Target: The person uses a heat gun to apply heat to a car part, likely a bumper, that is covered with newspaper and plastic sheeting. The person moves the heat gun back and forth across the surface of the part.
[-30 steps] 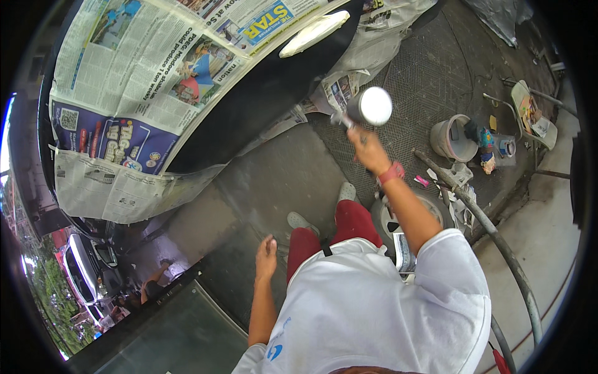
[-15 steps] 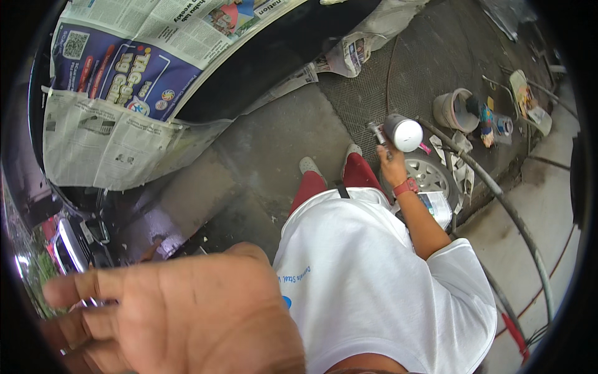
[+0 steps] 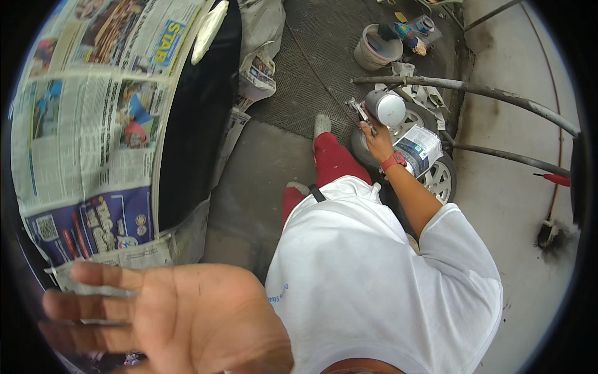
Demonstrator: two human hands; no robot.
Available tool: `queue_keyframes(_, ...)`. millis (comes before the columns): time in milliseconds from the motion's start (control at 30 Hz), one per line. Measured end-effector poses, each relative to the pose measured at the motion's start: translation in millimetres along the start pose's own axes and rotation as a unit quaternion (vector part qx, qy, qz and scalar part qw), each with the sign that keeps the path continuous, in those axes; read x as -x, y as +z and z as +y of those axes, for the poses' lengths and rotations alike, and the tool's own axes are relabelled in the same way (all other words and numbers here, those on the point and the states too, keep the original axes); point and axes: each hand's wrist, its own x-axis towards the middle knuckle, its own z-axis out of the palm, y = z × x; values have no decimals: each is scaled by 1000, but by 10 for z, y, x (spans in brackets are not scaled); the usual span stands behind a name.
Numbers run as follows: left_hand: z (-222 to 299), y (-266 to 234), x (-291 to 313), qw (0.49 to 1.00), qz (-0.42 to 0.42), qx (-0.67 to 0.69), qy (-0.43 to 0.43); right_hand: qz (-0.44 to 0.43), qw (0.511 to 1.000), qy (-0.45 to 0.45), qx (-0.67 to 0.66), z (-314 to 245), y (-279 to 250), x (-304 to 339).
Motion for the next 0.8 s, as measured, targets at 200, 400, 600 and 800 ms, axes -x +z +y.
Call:
queue_keyframes(200,-456,742,-42,984,-170,35,32,3,999,39,-31,259,-61,-694)
queue_keyframes(400,-1873,1620,1036,894,-402,-130,-146,28,997,63,-39,529,-283,-1569)
queue_keyframes(600,-3127,1301,2500,570,-680,-203,-414,-18,995,79,-61,864,-678,-2424)
queue_keyframes(800,-3412,1720,2668,504,-709,-233,-434,-10,995,98,34,1129,-1009,-3210)
